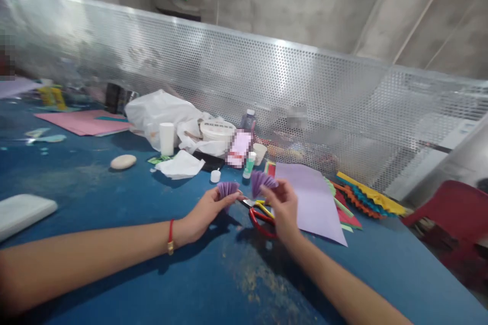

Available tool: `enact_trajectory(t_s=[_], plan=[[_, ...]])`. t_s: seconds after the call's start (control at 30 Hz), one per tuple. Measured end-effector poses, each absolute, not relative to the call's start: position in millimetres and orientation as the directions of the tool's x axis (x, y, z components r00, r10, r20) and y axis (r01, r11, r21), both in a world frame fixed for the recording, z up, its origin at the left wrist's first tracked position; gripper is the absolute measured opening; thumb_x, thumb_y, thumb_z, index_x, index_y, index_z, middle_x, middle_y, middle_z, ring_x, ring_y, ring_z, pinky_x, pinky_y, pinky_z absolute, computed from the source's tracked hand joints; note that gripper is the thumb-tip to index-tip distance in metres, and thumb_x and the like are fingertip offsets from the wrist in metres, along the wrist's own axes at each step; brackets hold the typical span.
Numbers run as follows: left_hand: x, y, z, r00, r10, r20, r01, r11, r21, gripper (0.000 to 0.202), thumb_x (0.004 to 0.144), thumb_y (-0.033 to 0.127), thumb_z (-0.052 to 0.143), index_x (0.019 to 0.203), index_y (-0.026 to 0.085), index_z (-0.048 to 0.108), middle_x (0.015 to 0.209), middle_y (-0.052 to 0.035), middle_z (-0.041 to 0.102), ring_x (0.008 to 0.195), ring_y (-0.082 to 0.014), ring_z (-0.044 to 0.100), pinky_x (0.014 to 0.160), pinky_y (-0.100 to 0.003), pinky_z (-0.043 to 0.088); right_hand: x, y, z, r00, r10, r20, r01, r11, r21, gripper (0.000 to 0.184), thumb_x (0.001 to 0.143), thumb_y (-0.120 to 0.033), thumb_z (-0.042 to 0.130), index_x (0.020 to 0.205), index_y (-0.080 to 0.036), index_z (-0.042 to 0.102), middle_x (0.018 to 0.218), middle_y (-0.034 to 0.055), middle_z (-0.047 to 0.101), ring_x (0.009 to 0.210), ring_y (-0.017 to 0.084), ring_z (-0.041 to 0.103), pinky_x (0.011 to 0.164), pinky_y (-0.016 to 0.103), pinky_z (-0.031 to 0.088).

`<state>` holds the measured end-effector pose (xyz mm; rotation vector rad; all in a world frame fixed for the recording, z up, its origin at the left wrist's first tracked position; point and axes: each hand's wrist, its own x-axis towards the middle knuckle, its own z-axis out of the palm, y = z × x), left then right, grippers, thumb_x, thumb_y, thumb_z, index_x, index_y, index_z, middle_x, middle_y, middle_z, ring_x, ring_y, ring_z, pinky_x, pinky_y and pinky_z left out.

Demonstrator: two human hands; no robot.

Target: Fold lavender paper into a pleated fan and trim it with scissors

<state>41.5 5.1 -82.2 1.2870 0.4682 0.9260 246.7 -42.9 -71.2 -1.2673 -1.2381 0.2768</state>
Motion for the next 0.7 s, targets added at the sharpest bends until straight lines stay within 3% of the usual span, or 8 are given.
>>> enact_trajectory(t_s=[0.1,0.33,0.57,0.7], plan=[[43.6,3.9,-80.4,0.565,0.811,0.154,-0.302,0.030,0.953,0.054,0.067,0.055,0.089,0.100,0.014,0.072,0.091,-0.0059,0.075,0.082,-0.0179,0.065,0.076,-0.027,0.050,221.1,-64.6,-87.6,0.304,0.796,0.523,0.352,0.416,-0.838,0.048,0.074,-0.065,0.081,0.088,-0.022,0.064,0.079,0.0023,0.071,0.065,0.018,0.066,0.058,0.031,0.056],[48.8,4.3,-81.3,0.605,0.792,0.084,-0.240,0.081,0.967,0.056,0.063,0.051,0.093,0.103,0.014,0.076,0.101,-0.0090,0.077,0.091,-0.0193,0.069,0.087,-0.030,0.052,218.8,-71.6,-92.4,0.229,0.855,0.464,0.239,0.413,-0.879,0.037,0.078,-0.051,0.081,0.088,-0.023,0.060,0.077,0.0005,0.070,0.067,0.016,0.066,0.061,0.028,0.054],[47.0,3.0,-82.4,0.611,0.784,0.110,-0.146,-0.025,0.989,0.044,0.063,0.037,0.093,0.096,0.013,0.077,0.098,-0.0079,0.077,0.091,-0.0179,0.067,0.090,-0.030,0.051,227.0,-68.2,-100.3,0.123,0.865,0.486,0.334,0.425,-0.841,0.024,0.081,-0.042,0.079,0.089,-0.021,0.068,0.082,0.0026,0.069,0.076,0.018,0.063,0.066,0.030,0.051],[41.9,-0.3,-80.5,0.581,0.802,0.136,-0.080,-0.110,0.991,0.036,0.060,0.031,0.094,0.086,0.014,0.075,0.083,-0.0015,0.074,0.080,-0.0140,0.064,0.077,-0.025,0.049,229.6,-70.7,-99.3,0.110,0.849,0.517,0.425,0.430,-0.796,0.015,0.076,-0.031,0.080,0.082,-0.022,0.070,0.078,0.0004,0.062,0.072,0.017,0.057,0.063,0.028,0.044]])
